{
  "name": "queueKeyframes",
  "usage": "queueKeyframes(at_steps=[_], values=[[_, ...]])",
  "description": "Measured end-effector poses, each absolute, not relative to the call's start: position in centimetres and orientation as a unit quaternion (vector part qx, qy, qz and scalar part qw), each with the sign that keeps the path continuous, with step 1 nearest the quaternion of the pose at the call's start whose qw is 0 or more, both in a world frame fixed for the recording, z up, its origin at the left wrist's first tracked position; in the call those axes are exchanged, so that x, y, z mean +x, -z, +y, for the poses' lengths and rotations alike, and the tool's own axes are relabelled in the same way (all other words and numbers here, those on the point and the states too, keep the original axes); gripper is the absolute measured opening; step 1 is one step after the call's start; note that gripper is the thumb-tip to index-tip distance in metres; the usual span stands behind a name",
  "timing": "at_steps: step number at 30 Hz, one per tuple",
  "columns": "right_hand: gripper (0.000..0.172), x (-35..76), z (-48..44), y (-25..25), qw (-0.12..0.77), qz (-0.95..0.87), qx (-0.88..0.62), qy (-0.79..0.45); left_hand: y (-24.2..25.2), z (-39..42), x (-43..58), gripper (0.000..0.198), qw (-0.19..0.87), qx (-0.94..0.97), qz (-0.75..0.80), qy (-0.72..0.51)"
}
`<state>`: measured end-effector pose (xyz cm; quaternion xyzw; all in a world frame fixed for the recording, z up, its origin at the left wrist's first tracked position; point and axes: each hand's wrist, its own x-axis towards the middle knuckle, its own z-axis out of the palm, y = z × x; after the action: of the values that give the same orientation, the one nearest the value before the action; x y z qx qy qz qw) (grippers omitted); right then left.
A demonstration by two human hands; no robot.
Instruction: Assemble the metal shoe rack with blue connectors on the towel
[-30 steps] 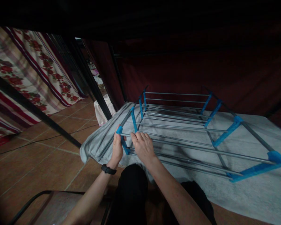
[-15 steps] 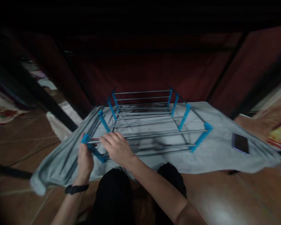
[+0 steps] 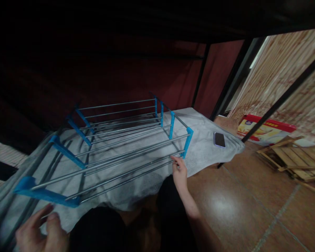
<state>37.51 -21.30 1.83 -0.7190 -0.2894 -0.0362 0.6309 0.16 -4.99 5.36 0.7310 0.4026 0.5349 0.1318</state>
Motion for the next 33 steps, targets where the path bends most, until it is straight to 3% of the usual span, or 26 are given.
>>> queueKeyframes(at_steps=[4,9,12,18,23,33], values=[[0.045,43.5,-23.1,-1.8,0.701,-0.107,-0.7,0.081,-6.5,-8.3,5.4,0.051,0.111,0.83,0.257,-0.482],[0.058,47.8,-21.6,-3.6,0.714,-0.103,-0.686,0.09,-8.0,-9.2,15.0,0.042,0.166,0.887,0.117,-0.415],[0.053,49.2,-20.5,-3.2,0.715,-0.106,-0.69,0.035,-7.5,-9.4,21.0,0.03,0.204,0.905,0.116,-0.354],[0.041,49.6,-20.6,-0.6,0.707,-0.128,-0.686,-0.11,-5.8,-10.3,30.6,0.032,0.205,0.947,0.111,-0.22],[0.026,49.8,-21.1,0.0,0.644,-0.217,-0.726,-0.104,-5.6,-11.0,36.5,0.033,0.171,0.967,0.1,-0.16],[0.028,51.5,-22.1,1.1,0.587,-0.295,-0.743,-0.13,-4.7,-10.5,41.3,0.029,0.24,0.965,0.101,-0.032]])
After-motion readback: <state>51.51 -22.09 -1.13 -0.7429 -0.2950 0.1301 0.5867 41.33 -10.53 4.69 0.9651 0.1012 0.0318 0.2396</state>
